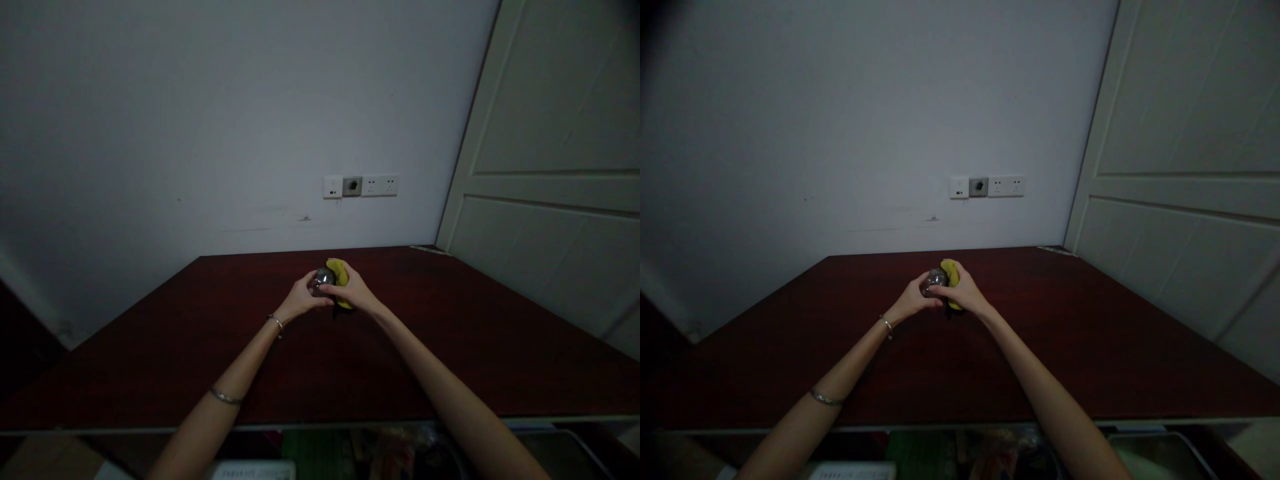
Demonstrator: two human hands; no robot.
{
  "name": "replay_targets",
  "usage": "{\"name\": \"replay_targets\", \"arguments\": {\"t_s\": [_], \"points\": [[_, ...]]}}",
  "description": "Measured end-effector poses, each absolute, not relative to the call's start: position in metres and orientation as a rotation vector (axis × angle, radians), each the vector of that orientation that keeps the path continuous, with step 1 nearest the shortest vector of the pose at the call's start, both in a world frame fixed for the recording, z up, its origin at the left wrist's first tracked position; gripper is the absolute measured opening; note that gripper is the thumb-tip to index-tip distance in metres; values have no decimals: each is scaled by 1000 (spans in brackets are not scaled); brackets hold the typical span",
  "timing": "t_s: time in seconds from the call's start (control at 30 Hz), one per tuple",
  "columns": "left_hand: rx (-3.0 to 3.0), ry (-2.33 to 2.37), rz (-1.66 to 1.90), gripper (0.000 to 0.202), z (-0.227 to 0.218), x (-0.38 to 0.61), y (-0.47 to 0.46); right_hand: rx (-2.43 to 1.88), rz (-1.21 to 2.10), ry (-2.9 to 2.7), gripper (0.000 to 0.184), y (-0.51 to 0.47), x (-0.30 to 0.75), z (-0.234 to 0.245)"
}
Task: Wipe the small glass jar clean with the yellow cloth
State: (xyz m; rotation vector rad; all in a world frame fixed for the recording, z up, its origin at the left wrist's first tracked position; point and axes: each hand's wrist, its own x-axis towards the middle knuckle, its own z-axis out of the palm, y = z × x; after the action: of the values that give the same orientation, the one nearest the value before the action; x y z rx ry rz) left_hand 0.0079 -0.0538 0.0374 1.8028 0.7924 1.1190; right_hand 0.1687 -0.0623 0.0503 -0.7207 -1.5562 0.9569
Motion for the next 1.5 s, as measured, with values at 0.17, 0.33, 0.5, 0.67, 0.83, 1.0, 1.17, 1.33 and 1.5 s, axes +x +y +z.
{"name": "replay_targets", "arguments": {"t_s": [0.17,0.33,0.5,0.67,0.83,1.0,1.17,1.33,1.5], "points": [[1788,855,1187,75,30,13,-54,-762,672,-1701,66,-64,170,47],[1828,839,1227,75,27,19,-56,-644,314,-1797,43,-70,171,50],[1823,846,1268,67,23,21,-55,-531,296,-1909,33,-73,174,54],[1791,757,1279,79,21,22,-57,-554,443,-1758,26,-67,174,54],[1748,734,1277,83,17,23,-57,-648,608,-1583,29,-61,172,52],[1856,863,1309,82,18,22,-56,-548,468,-1700,21,-67,172,51],[1912,883,1327,81,21,23,-59,-540,505,-1690,21,-69,172,53],[1781,803,1304,84,21,25,-60,-624,669,-1537,29,-62,171,53],[1779,874,1336,80,19,26,-56,-560,631,-1595,29,-66,173,52]]}}
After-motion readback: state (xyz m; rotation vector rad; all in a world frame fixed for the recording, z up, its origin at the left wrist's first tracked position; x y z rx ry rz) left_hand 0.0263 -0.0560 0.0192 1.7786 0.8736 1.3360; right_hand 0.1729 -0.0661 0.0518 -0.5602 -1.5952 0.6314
